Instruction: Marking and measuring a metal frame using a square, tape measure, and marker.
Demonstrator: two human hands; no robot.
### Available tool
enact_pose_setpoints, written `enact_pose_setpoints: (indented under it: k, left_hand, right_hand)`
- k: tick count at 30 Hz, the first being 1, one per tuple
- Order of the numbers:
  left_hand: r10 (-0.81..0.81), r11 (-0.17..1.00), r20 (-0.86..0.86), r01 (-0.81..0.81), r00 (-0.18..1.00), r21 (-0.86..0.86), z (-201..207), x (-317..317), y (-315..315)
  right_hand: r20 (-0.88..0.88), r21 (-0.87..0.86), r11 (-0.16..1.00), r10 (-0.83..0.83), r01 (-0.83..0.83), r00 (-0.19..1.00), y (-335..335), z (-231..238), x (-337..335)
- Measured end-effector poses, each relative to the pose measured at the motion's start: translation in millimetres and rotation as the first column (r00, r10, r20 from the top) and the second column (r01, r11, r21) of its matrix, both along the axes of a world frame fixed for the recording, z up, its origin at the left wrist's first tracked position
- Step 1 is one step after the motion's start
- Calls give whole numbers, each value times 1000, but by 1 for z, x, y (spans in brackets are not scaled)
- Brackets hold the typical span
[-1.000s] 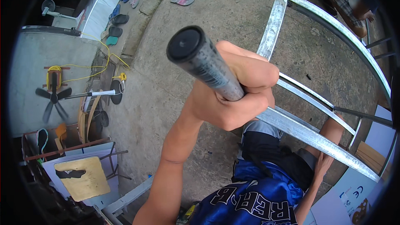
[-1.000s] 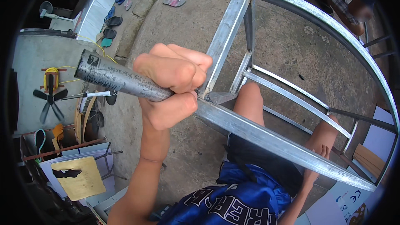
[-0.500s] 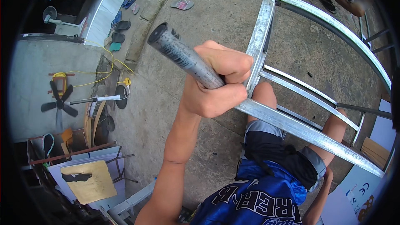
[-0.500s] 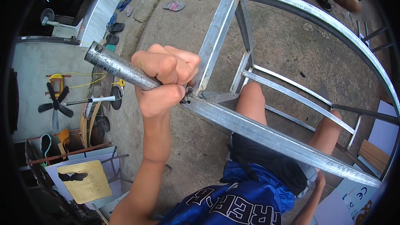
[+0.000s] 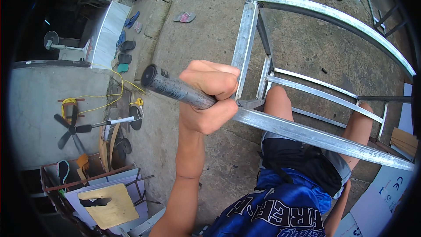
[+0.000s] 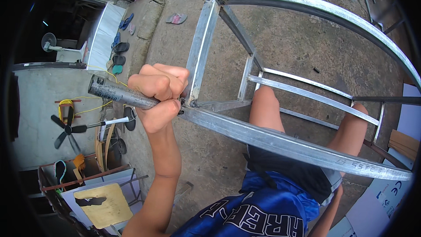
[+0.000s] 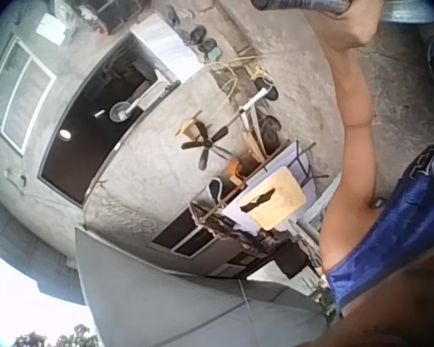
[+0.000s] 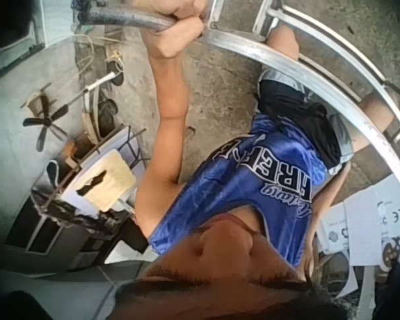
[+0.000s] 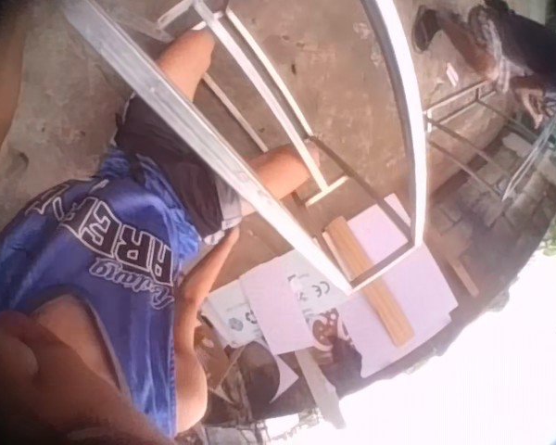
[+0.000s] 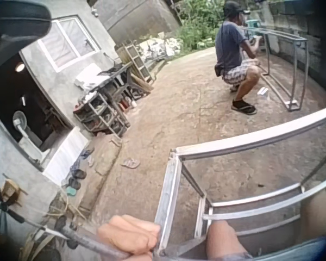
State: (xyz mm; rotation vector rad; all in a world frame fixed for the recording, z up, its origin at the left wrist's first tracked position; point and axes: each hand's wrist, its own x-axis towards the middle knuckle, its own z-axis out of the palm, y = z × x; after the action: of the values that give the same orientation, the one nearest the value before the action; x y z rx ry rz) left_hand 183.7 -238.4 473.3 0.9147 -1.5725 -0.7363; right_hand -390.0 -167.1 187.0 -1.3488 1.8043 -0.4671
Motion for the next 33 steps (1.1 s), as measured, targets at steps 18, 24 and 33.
enact_pose_setpoints:
  k: [18, 24, 33]
  left_hand:
    - [155, 975, -322, -93, 934, 200, 12, -25, -3]
    - [63, 973, -280, 3, 958, 231, 9, -26, -24]
    - [2, 943, -450, 148, 893, 298, 2, 10, -14]
  right_hand:
    - [-31, -357, 913, 201, -199, 979, -33, 76, 98]
    - [-307, 409, 496, 865, -766, 397, -40, -58, 172]
    - [-7, 447, 353, 920, -822, 391, -13, -117, 215]
